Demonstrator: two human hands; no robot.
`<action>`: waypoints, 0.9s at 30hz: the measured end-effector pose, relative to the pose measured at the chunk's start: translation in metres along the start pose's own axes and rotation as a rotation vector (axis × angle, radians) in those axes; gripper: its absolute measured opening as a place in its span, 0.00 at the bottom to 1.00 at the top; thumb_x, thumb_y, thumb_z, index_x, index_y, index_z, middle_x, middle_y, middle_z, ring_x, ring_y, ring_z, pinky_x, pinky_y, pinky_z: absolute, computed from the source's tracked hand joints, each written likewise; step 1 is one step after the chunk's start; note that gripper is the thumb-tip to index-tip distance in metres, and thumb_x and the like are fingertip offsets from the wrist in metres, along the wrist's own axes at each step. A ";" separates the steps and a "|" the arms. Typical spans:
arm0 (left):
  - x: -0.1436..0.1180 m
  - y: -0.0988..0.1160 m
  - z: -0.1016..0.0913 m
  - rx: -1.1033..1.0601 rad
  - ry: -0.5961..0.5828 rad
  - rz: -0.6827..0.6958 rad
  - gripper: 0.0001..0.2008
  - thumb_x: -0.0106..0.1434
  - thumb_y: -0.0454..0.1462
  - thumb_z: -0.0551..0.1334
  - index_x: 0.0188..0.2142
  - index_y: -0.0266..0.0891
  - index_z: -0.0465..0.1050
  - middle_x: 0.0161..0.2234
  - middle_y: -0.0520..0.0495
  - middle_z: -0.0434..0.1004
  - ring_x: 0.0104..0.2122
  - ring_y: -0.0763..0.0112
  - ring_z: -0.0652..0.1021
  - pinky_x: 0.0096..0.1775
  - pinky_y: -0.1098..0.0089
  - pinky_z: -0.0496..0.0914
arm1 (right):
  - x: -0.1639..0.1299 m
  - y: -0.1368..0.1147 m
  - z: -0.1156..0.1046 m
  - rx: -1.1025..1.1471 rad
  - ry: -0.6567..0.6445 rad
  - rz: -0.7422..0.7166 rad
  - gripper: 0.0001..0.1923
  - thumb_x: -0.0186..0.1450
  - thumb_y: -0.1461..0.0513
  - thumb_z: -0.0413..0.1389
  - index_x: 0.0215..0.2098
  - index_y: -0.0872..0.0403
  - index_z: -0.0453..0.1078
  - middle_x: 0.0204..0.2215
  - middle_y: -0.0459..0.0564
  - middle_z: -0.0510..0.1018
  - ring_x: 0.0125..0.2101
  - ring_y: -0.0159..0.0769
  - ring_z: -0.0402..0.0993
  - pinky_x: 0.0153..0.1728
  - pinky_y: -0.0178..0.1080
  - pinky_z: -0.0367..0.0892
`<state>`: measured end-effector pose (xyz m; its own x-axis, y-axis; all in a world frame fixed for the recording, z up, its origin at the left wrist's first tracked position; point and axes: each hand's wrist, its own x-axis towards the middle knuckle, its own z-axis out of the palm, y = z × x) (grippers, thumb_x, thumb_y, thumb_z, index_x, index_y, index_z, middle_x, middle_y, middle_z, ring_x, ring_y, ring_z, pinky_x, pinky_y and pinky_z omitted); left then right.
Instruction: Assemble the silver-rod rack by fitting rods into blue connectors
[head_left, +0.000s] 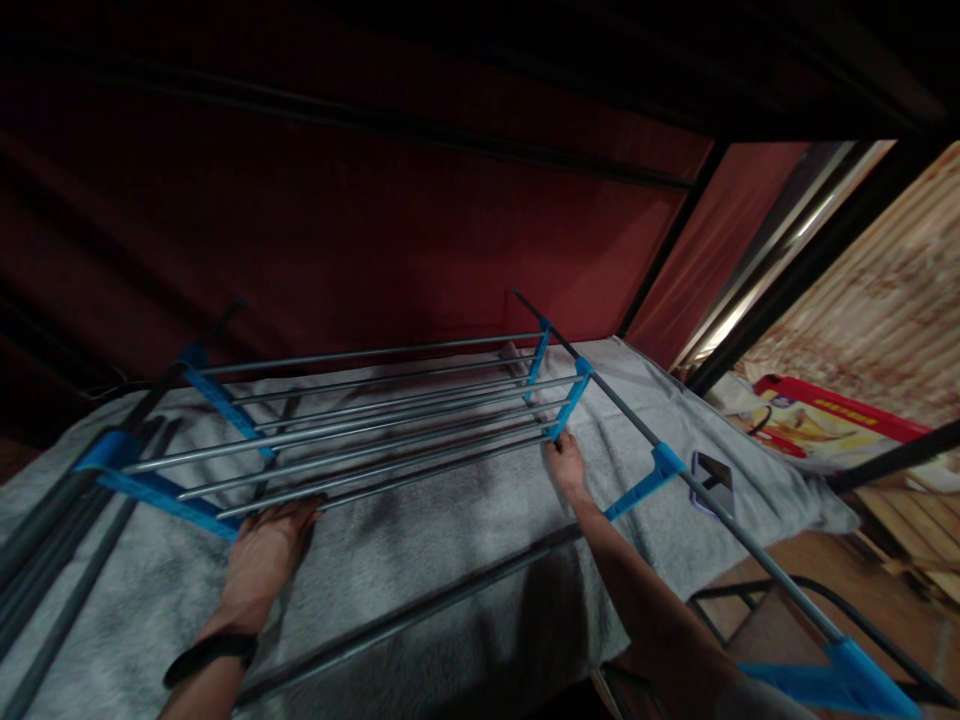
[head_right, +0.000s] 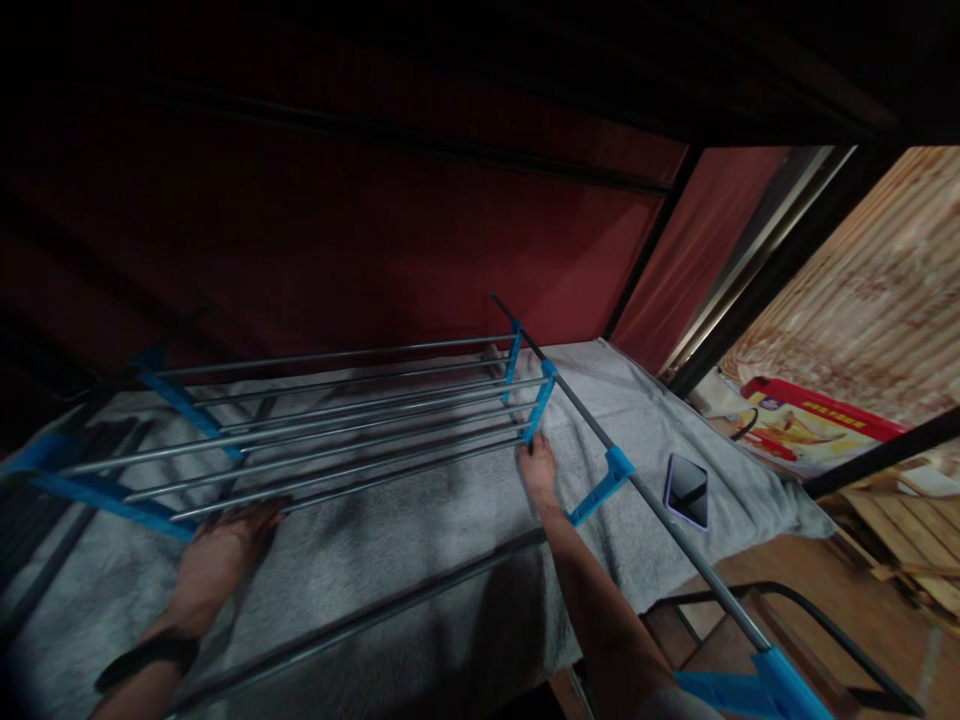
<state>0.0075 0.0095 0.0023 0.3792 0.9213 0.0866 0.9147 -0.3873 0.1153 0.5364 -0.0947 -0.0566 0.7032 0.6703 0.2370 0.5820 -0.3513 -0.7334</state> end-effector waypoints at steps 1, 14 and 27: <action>0.000 0.000 0.000 0.006 -0.009 -0.002 0.23 0.77 0.37 0.54 0.61 0.36 0.83 0.60 0.31 0.83 0.64 0.42 0.78 0.67 0.45 0.67 | 0.000 -0.001 0.000 -0.007 -0.003 0.015 0.18 0.71 0.59 0.51 0.54 0.51 0.78 0.47 0.56 0.82 0.49 0.47 0.77 0.56 0.44 0.69; -0.004 0.003 -0.002 0.005 0.006 0.010 0.25 0.78 0.37 0.50 0.61 0.35 0.82 0.60 0.30 0.83 0.64 0.40 0.77 0.65 0.45 0.68 | 0.000 0.000 -0.001 0.111 -0.009 -0.002 0.20 0.71 0.49 0.57 0.51 0.53 0.79 0.47 0.58 0.83 0.51 0.49 0.77 0.55 0.47 0.72; -0.003 0.006 0.000 0.018 0.035 0.000 0.26 0.78 0.38 0.49 0.60 0.33 0.82 0.55 0.29 0.85 0.61 0.42 0.80 0.64 0.46 0.68 | 0.001 -0.001 0.000 0.076 0.015 -0.008 0.17 0.70 0.51 0.58 0.48 0.53 0.79 0.45 0.58 0.83 0.51 0.50 0.77 0.54 0.46 0.72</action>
<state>0.0114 0.0043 0.0028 0.3745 0.9192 0.1217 0.9171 -0.3866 0.0973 0.5366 -0.0939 -0.0558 0.7051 0.6627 0.2522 0.5552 -0.2947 -0.7777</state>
